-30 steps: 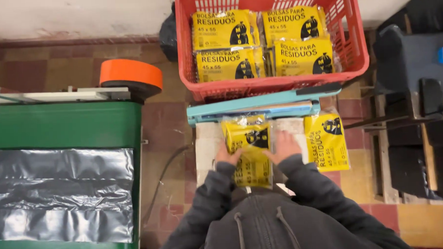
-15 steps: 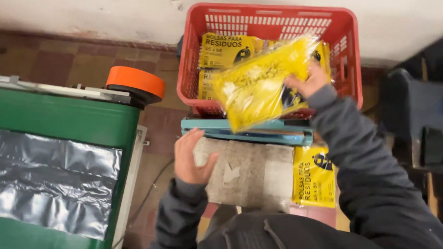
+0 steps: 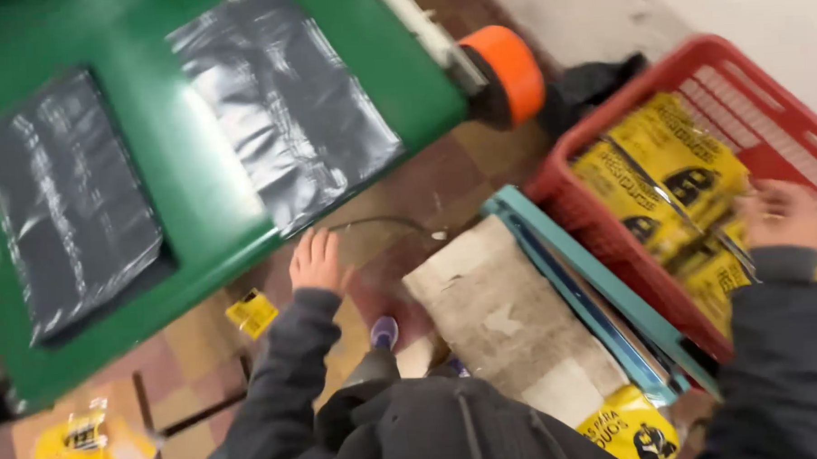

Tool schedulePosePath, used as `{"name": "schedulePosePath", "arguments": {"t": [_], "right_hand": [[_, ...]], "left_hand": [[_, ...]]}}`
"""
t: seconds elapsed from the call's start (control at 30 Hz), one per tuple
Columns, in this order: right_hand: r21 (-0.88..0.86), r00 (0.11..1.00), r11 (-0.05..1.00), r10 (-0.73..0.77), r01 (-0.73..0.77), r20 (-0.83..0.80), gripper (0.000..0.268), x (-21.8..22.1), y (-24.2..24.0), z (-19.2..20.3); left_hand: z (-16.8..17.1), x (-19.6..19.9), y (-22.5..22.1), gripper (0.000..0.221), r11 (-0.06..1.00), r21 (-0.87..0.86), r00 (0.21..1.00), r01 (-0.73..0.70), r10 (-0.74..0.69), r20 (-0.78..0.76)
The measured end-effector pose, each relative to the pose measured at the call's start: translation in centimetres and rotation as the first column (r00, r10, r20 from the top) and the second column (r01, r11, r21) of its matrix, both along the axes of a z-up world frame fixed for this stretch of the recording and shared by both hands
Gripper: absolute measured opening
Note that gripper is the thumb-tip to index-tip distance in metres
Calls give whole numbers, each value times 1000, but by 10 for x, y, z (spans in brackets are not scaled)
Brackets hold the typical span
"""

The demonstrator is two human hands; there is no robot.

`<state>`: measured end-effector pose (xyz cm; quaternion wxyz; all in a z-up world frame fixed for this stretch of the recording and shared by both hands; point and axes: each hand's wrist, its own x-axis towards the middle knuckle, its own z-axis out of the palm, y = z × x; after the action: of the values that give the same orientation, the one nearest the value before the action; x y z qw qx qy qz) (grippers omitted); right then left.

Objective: Folding plastic garbage bags and placing them into individual retail packages.

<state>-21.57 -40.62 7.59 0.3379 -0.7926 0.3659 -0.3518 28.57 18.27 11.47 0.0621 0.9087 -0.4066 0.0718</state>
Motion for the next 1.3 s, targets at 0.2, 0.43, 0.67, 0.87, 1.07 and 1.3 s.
{"name": "schedulePosePath", "arguments": {"t": [0.2,0.43,0.67,0.87,1.07,1.3], "right_hand": [[300,919,879,393,-371,-13,50,349,213,42],[157,990,987,-17,39,-143,89,546,217,-170],[581,994,813,49,19,-102,61,529,258,-25],[804,910,461,346,-375,226,35,579,237,48],[598,929,787,321,-152,-185,41,775,205,36],[-183,727,759,480,-625,-491,71,963,198,18]], "left_hand": [[-36,99,4,71,997,-5,952,-71,70,299],[-33,173,31,10,920,-228,928,319,-253,275],[36,210,73,9,856,-326,866,401,-470,-168],[69,296,73,21,739,-659,597,-139,-468,-652],[-54,401,18,31,722,-544,751,-428,-51,-658],[-104,432,26,37,752,-446,748,-486,93,-657]]}}
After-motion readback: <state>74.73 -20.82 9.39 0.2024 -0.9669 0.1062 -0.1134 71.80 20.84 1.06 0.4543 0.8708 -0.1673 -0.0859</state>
